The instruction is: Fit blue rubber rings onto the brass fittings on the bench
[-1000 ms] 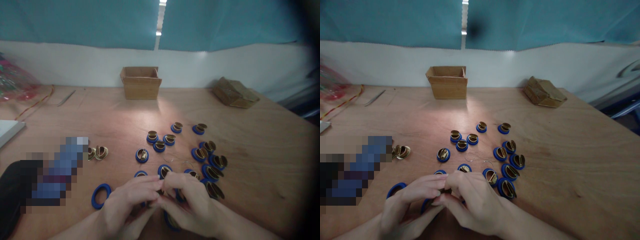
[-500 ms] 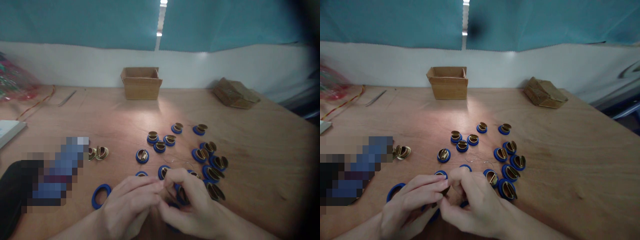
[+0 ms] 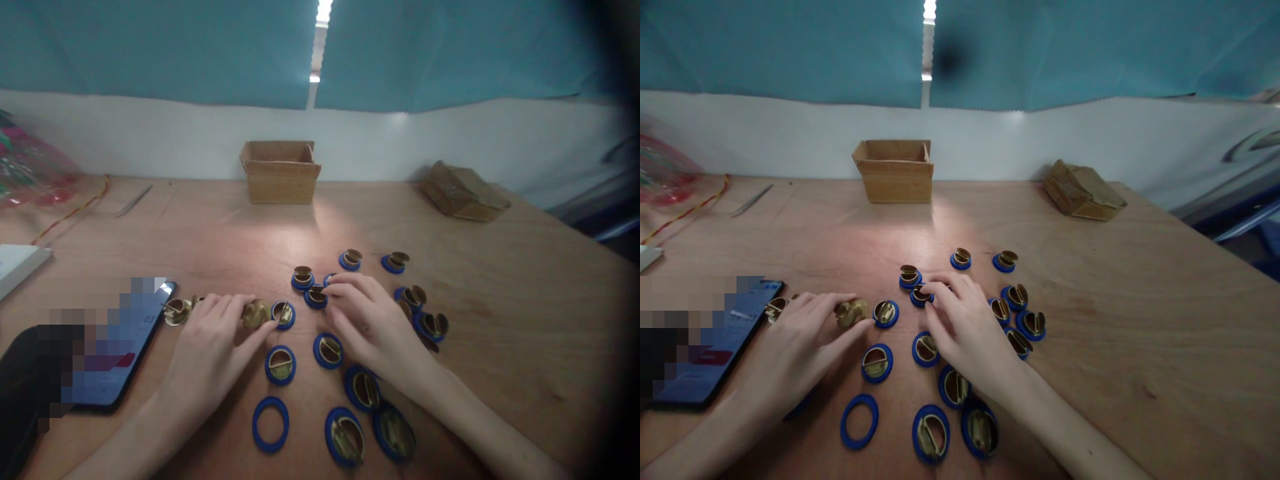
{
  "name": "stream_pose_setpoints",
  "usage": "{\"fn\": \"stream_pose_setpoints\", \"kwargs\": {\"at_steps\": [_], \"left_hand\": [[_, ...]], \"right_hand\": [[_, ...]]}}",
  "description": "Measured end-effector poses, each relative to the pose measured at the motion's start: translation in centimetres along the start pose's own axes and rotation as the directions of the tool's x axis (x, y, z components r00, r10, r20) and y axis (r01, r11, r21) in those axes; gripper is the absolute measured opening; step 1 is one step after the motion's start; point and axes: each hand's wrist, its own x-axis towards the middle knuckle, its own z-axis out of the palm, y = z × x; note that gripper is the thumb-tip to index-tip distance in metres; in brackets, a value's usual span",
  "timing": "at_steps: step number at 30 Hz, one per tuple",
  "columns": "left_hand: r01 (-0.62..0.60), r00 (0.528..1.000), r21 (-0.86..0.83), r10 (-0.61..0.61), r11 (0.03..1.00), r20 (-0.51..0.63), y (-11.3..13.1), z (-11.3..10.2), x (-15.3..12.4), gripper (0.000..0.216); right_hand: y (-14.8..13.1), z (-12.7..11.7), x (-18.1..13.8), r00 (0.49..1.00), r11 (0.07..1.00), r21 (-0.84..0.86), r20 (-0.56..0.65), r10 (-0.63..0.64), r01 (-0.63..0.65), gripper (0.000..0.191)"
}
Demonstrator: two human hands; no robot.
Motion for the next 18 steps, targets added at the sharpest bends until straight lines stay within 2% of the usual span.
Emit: {"fn": "stream_pose_setpoints", "kwargs": {"at_steps": [4, 8, 11, 14, 18], "left_hand": [[0.001, 0.995, 0.147, -0.015, 0.989, 0.095, -0.5, 0.3, 0.2, 0.023], [-0.026, 0.997, 0.195, 0.013, 0.98, 0.07, -1.3, 0.8, 0.3, 0.02], [0.002, 0.998, 0.203, -0.015, 0.979, 0.065, -1.7, 1.1, 0.3, 0.019], [0.019, 0.997, 0.176, -0.032, 0.984, 0.073, -1.8, 1.1, 0.3, 0.018], [0.014, 1.0, 0.1, -0.016, 0.995, 0.021, -1.6, 1.1, 0.2, 0.028]], "right_hand": [[0.3, 0.2, 0.2, 0.992, 0.994, -0.099, 0.116, -0.043, 0.054, 0.034], [0.4, 0.3, 1.3, 0.983, 0.985, -0.136, 0.165, -0.081, 0.104, 0.037], [0.7, 0.7, 2.8, 0.979, 0.987, -0.129, 0.19, -0.071, 0.097, 0.035], [1.1, 1.4, 4.6, 0.985, 0.992, -0.127, 0.174, -0.007, 0.029, 0.034], [1.5, 2.5, 6.5, 0.986, 0.994, -0.103, 0.163, 0.039, -0.022, 0.016]]}}
